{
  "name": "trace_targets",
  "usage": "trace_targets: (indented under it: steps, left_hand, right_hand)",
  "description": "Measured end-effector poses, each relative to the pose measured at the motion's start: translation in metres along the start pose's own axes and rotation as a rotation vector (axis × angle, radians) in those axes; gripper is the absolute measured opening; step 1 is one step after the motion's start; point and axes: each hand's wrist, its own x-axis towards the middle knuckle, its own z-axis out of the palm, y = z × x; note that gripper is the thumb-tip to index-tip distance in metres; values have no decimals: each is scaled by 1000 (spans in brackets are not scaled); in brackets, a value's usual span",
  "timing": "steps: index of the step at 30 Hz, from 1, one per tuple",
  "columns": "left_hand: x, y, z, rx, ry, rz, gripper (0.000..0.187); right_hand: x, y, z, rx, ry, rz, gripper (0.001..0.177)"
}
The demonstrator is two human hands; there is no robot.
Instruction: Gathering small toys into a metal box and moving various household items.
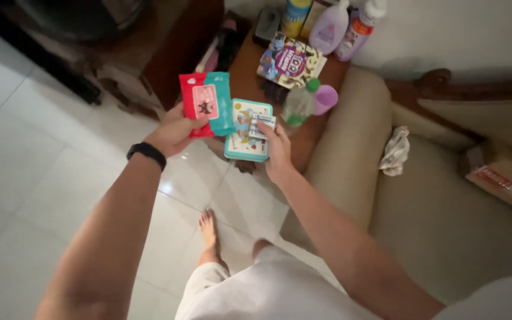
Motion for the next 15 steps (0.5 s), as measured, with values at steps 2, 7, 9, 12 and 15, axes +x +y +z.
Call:
trace_targets:
  steps: [2,7,9,12,15]
  left_hand:
    - [33,13,-1,26,31,-66,47]
    - [128,51,-12,220,148,-242,41]
    - [179,43,-21,287,121,-304,38]
    - [255,16,-49,332,44,-368,38]
    - [307,3,-50,379,-42,-414,44]
  right_hand:
    - [22,0,16,-9,84,12,16]
    - [109,27,17,57,240,-148,16]
    - [138,29,13,59,323,-246,12]
    - [176,35,6,-9,431,-253,17]
    - [195,44,-4,-30,551,-165,22]
